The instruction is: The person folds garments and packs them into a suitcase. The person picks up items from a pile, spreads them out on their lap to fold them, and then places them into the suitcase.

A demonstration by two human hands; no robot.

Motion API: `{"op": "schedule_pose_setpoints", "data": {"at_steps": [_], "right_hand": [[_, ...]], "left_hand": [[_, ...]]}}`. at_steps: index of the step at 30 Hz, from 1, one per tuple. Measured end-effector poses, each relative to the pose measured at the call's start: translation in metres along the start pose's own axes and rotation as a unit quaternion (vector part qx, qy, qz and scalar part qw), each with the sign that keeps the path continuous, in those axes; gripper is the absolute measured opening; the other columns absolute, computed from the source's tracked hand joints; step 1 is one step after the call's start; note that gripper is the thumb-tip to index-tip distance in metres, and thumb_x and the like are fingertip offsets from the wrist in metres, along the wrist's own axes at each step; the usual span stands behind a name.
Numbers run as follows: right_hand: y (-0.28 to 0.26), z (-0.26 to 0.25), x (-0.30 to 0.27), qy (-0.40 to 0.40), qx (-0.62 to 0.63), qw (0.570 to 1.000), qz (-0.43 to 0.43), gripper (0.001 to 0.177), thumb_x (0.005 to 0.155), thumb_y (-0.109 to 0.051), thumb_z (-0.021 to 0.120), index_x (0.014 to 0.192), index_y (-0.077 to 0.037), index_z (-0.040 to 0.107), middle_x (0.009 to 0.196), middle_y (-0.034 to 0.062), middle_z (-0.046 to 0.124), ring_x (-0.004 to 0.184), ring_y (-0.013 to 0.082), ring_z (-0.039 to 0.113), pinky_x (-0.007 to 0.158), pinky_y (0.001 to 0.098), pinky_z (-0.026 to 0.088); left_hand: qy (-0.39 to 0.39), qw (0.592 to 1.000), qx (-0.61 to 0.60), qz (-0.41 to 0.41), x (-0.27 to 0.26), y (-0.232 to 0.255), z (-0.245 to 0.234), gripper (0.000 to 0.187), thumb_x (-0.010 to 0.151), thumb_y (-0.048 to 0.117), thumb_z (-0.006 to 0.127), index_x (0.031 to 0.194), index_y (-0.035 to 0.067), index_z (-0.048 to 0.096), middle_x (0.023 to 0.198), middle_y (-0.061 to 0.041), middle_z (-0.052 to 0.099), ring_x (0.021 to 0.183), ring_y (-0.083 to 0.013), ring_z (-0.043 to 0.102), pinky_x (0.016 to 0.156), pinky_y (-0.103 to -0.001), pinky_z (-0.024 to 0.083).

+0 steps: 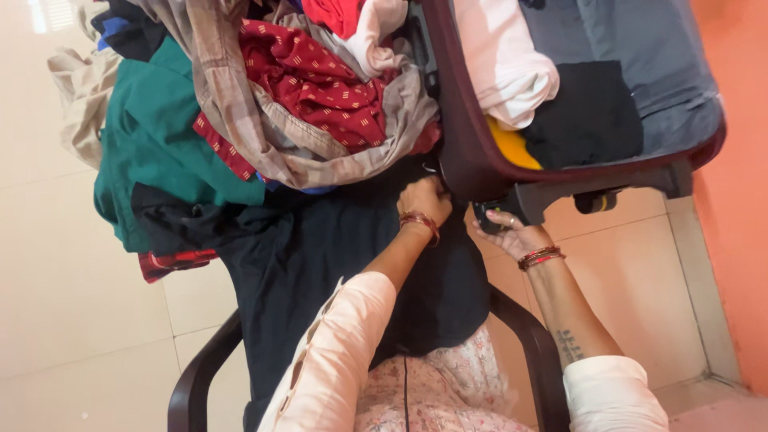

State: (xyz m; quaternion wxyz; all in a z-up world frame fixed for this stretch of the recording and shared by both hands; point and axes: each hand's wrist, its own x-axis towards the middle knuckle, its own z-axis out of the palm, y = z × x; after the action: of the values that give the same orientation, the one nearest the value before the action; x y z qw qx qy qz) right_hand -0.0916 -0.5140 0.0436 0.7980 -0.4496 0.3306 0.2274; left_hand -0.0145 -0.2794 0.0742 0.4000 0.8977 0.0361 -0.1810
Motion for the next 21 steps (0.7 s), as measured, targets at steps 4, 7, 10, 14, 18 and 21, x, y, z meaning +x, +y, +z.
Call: {"op": "schedule_pose_setpoints", "data": {"at_steps": [4, 7, 10, 14, 18, 21], "right_hand": [[-0.017, 0.016, -0.019, 0.000, 0.003, 1.000, 0.003, 0.019, 0.091, -0.008, 0.075, 0.106, 0.001, 0.067, 0.105, 0.0093, 0.072, 0.103, 0.0311, 0.075, 0.094, 0.0429, 0.060], [-0.028, 0.023, -0.030, -0.006, -0.019, 1.000, -0.012, 0.022, 0.089, -0.010, 0.073, 0.108, 0.002, 0.069, 0.103, 0.0103, 0.073, 0.100, 0.0294, 0.074, 0.093, 0.0426, 0.061], [-0.026, 0.019, -0.025, -0.011, -0.015, 1.000, 0.009, 0.023, 0.091, -0.010, 0.073, 0.109, 0.003, 0.069, 0.105, 0.0121, 0.072, 0.102, 0.0297, 0.074, 0.096, 0.0419, 0.060], [0.001, 0.012, -0.005, 0.004, -0.019, 1.000, 0.005, 0.025, 0.088, -0.009, 0.076, 0.109, 0.000, 0.066, 0.110, 0.0071, 0.068, 0.107, 0.0296, 0.073, 0.100, 0.0418, 0.060], [0.015, 0.001, 0.002, -0.014, -0.049, 0.999, 0.004, 0.031, 0.089, -0.019, 0.077, 0.113, -0.004, 0.064, 0.114, 0.0080, 0.067, 0.111, 0.0255, 0.070, 0.102, 0.0407, 0.057], [0.008, 0.010, -0.020, 0.042, -0.245, 0.966, 0.067, 0.042, 0.092, -0.033, 0.075, 0.117, -0.002, 0.062, 0.118, 0.0103, 0.071, 0.115, 0.0208, 0.070, 0.104, 0.0350, 0.053]], "left_hand": [[-0.044, 0.953, -0.271, -0.131, 0.038, -0.020, 0.041, 0.018, 0.085, 0.020, 0.068, 0.092, 0.005, 0.076, 0.086, -0.014, 0.078, 0.088, -0.0346, 0.079, 0.082, -0.046, 0.063], [-0.169, 0.796, -0.558, -0.161, 0.066, -0.039, 0.082, 0.023, 0.097, 0.019, 0.060, 0.115, 0.007, 0.070, 0.105, -0.007, 0.075, 0.103, -0.0241, 0.070, 0.094, -0.042, 0.056], [-0.221, 0.670, -0.691, -0.161, 0.071, -0.055, 0.096, 0.037, 0.101, 0.022, 0.053, 0.134, 0.010, 0.063, 0.126, -0.004, 0.069, 0.117, -0.0201, 0.062, 0.100, -0.038, 0.048], [-0.115, 0.705, -0.691, -0.110, 0.057, -0.060, 0.058, 0.057, 0.097, 0.034, 0.059, 0.145, 0.005, 0.050, 0.141, -0.014, 0.059, 0.128, -0.0288, 0.057, 0.107, -0.041, 0.044], [-0.077, 0.975, -0.154, 0.139, -0.018, -0.078, -0.029, 0.090, 0.088, 0.052, 0.069, 0.154, 0.000, 0.036, 0.154, -0.024, 0.046, 0.142, -0.0390, 0.047, 0.117, -0.045, 0.039], [-0.187, 0.959, 0.015, 0.211, -0.096, -0.088, -0.084, 0.114, 0.077, 0.058, 0.081, 0.155, -0.003, 0.025, 0.159, -0.033, 0.026, 0.149, -0.0458, 0.027, 0.120, -0.048, 0.027]]}}
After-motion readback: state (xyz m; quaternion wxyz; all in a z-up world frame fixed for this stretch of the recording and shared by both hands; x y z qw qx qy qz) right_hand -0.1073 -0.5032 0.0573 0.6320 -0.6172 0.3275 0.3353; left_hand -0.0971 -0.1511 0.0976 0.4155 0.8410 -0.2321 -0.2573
